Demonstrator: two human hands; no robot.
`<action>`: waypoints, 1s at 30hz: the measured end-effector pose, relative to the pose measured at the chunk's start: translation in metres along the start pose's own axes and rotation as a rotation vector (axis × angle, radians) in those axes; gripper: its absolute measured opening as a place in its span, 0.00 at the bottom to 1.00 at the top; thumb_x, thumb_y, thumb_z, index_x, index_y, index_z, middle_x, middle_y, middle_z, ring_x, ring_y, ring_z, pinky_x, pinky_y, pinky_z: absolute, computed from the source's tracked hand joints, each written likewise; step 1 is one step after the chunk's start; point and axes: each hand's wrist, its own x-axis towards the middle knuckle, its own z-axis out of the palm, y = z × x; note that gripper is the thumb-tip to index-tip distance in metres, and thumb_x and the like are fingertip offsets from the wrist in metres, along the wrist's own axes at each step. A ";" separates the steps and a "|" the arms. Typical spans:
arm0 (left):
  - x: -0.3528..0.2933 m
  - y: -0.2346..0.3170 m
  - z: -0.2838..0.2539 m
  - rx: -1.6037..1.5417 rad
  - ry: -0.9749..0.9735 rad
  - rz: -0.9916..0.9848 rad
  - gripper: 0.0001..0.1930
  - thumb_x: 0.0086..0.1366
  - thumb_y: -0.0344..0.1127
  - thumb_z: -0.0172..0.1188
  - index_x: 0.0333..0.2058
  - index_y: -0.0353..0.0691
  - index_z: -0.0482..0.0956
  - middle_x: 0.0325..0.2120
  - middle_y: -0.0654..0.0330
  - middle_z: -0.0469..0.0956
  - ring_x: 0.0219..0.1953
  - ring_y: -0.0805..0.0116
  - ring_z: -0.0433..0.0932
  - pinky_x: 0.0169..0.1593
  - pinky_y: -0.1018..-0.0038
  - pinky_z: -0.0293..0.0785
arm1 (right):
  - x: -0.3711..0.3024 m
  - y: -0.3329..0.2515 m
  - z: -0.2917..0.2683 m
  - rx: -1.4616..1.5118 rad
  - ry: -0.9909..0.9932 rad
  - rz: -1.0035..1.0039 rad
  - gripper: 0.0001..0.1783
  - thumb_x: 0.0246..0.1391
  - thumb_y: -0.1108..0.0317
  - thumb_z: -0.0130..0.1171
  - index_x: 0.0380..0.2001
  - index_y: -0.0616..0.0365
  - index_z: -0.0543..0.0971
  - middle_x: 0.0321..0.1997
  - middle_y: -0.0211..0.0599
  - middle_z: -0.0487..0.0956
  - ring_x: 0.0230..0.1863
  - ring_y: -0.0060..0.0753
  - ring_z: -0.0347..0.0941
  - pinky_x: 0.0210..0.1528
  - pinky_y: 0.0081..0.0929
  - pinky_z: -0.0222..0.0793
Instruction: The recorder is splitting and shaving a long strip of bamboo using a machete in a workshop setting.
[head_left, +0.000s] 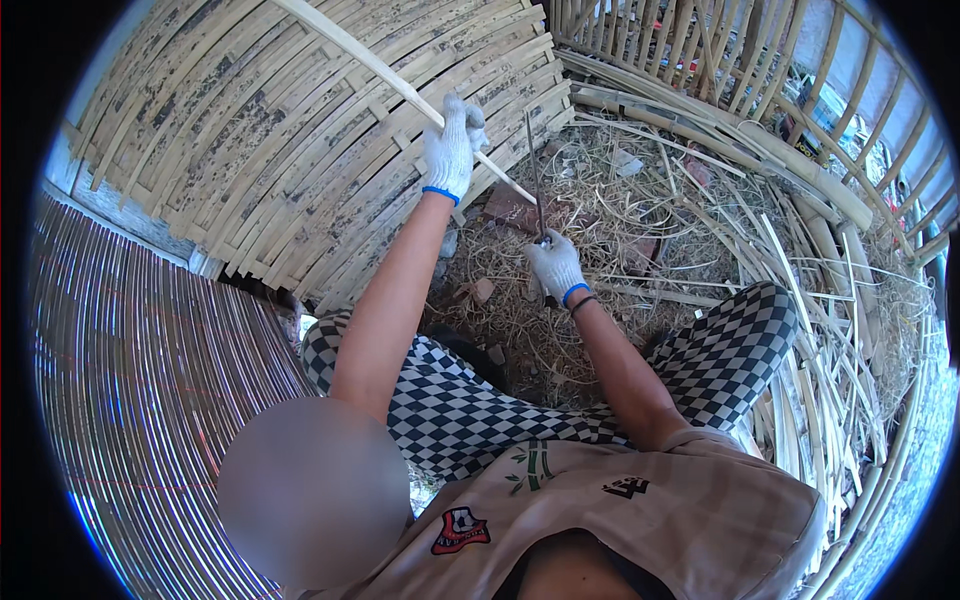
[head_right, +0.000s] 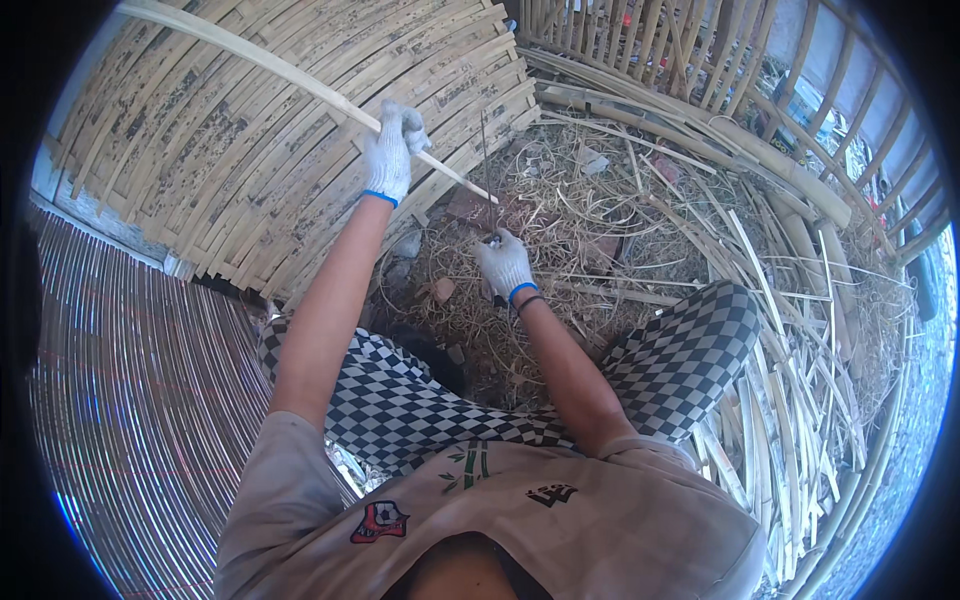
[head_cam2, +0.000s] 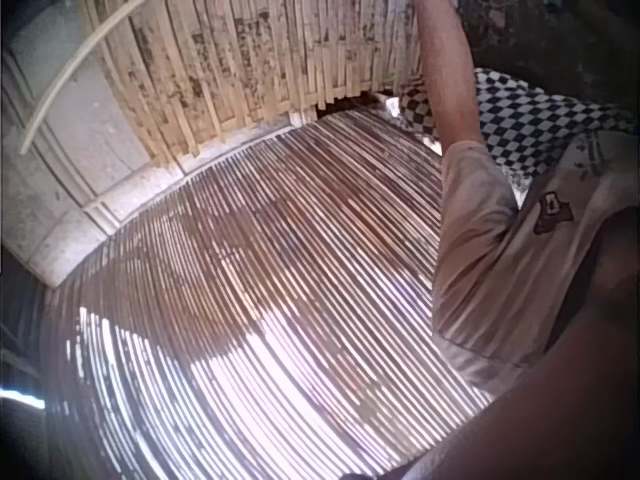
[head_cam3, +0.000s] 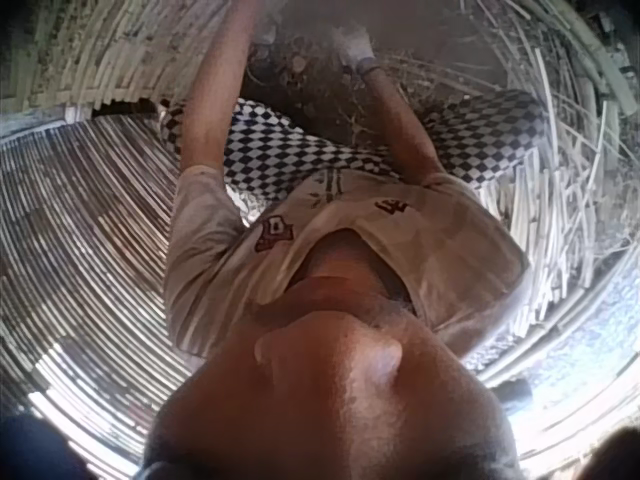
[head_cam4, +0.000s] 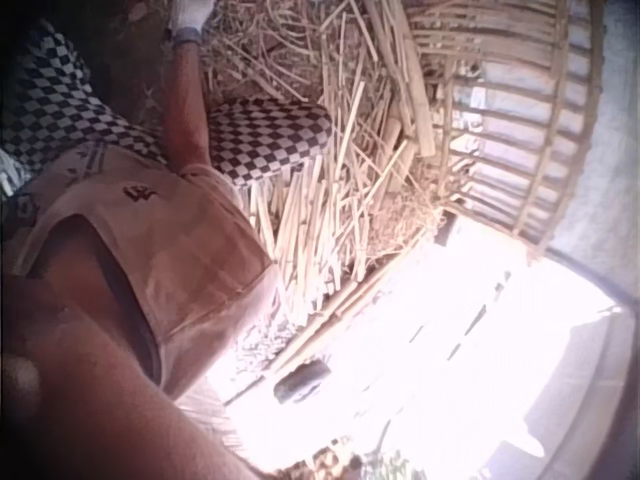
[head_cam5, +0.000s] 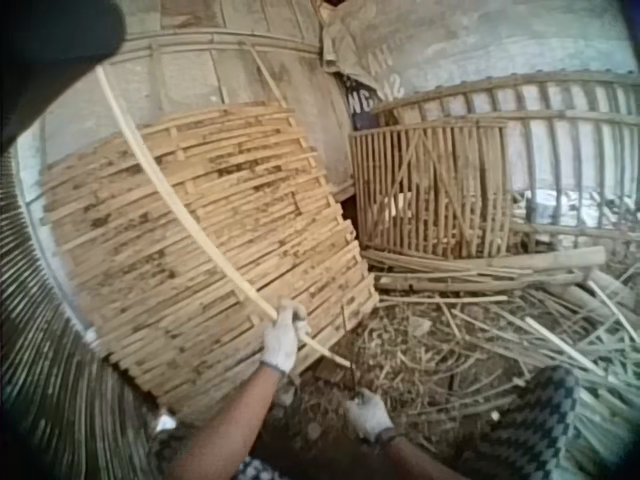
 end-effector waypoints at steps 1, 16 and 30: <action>0.001 0.000 0.004 -0.001 -0.006 -0.001 0.25 0.73 0.56 0.53 0.25 0.39 0.73 0.15 0.66 0.65 0.18 0.72 0.65 0.28 0.73 0.68 | 0.000 0.000 0.004 0.051 0.006 0.016 0.34 0.49 0.62 0.60 0.57 0.73 0.72 0.30 0.42 0.83 0.30 0.32 0.79 0.37 0.29 0.76; 0.037 0.049 0.006 -0.066 0.456 0.223 0.25 0.72 0.53 0.51 0.20 0.42 0.66 0.12 0.67 0.60 0.10 0.76 0.56 0.14 0.76 0.52 | 0.012 0.020 0.017 0.013 -0.009 -0.048 0.38 0.51 0.63 0.61 0.61 0.78 0.66 0.25 0.39 0.80 0.24 0.27 0.76 0.29 0.27 0.74; 0.043 0.033 0.051 -0.212 0.138 0.331 0.20 0.73 0.46 0.55 0.23 0.43 0.67 0.15 0.69 0.62 0.13 0.79 0.57 0.16 0.77 0.51 | 0.007 0.016 0.012 0.031 0.003 0.008 0.42 0.49 0.48 0.67 0.56 0.75 0.73 0.33 0.53 0.84 0.37 0.46 0.83 0.44 0.37 0.77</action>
